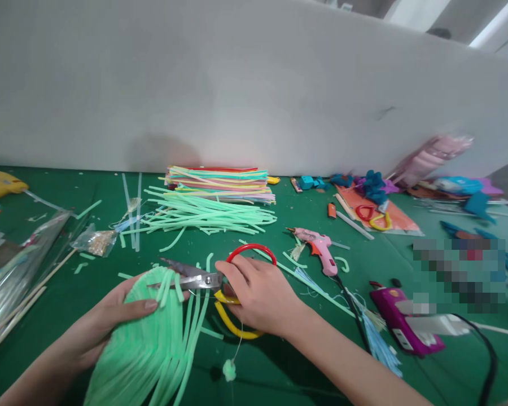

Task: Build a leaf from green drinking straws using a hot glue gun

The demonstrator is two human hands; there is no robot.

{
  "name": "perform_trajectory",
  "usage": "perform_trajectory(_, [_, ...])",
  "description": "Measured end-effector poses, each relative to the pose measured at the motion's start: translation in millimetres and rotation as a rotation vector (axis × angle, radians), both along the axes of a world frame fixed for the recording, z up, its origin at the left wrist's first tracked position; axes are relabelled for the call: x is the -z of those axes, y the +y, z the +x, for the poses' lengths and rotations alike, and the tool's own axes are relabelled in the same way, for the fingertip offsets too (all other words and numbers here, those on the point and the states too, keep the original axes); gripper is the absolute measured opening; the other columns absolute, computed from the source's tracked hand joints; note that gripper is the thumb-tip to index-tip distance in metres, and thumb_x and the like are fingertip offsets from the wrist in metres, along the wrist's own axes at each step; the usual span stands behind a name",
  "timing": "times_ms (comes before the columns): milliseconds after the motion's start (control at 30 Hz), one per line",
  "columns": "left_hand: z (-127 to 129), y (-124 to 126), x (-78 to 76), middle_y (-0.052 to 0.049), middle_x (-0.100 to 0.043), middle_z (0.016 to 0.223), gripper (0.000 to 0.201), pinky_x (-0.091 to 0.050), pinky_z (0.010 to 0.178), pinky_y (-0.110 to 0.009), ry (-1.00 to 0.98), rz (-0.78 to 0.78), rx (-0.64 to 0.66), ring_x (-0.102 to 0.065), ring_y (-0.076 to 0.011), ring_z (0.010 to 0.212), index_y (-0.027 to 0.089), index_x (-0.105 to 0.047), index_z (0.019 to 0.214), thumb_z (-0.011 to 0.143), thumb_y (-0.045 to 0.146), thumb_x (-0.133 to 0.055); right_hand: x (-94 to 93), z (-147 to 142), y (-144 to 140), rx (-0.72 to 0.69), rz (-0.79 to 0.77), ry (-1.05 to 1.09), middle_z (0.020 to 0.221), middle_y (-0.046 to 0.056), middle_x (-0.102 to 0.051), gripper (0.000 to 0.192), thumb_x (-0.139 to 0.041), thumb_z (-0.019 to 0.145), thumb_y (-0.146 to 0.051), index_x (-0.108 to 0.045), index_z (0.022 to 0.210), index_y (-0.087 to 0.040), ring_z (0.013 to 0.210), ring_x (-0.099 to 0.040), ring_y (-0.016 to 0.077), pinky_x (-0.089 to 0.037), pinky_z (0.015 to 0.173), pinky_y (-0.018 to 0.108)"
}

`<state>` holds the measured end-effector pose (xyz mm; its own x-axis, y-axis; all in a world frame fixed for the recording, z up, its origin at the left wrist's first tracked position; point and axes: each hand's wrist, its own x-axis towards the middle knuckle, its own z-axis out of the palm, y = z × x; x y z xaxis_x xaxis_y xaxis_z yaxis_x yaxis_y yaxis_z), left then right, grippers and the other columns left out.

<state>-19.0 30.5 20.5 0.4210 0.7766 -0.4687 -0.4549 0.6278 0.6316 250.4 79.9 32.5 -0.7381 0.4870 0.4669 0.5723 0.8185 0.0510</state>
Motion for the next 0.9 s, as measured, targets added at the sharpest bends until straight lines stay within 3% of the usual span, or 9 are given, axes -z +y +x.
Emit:
perform_trajectory(400, [-4.0,3.2,6.4,-0.014,-0.073,0.116,0.039,-0.057,0.087,-0.043,-0.025,0.021,0.011,-0.073,-0.0279,0.096,0.018,-0.066,0.119,0.080,0.012,-0.073,3.5,-0.4,1.5,-0.011,0.157,-0.102,0.086,0.010,-0.069,0.028,-0.045,0.092,-0.011,-0.060,0.116,-0.007,0.069,-0.065,0.0181,-0.049,0.052,0.029])
perform_trajectory(600, [1.4,2.6,6.6,-0.016,-0.073,0.113,0.046,-0.056,0.088,-0.044,-0.015,0.010,0.027,-0.072,-0.0280,0.095,0.017,-0.064,0.122,0.078,0.014,-0.075,10.2,-5.3,7.8,0.043,0.273,-0.146,0.071,0.005,-0.063,0.018,-0.050,0.090,-0.016,-0.067,0.096,-0.014,0.060,-0.055,0.0159,-0.036,0.055,0.030])
perform_trajectory(900, [5.0,6.8,8.7,-0.013,-0.076,0.105,0.029,-0.057,0.088,-0.043,0.029,-0.018,-0.024,-0.073,-0.0243,0.089,0.016,-0.069,0.111,0.083,0.018,-0.072,14.6,-10.6,19.1,0.031,0.259,-0.165,0.063,0.003,-0.059,0.020,-0.048,0.092,-0.020,-0.067,0.089,-0.016,0.057,-0.051,0.0156,-0.031,0.057,0.032])
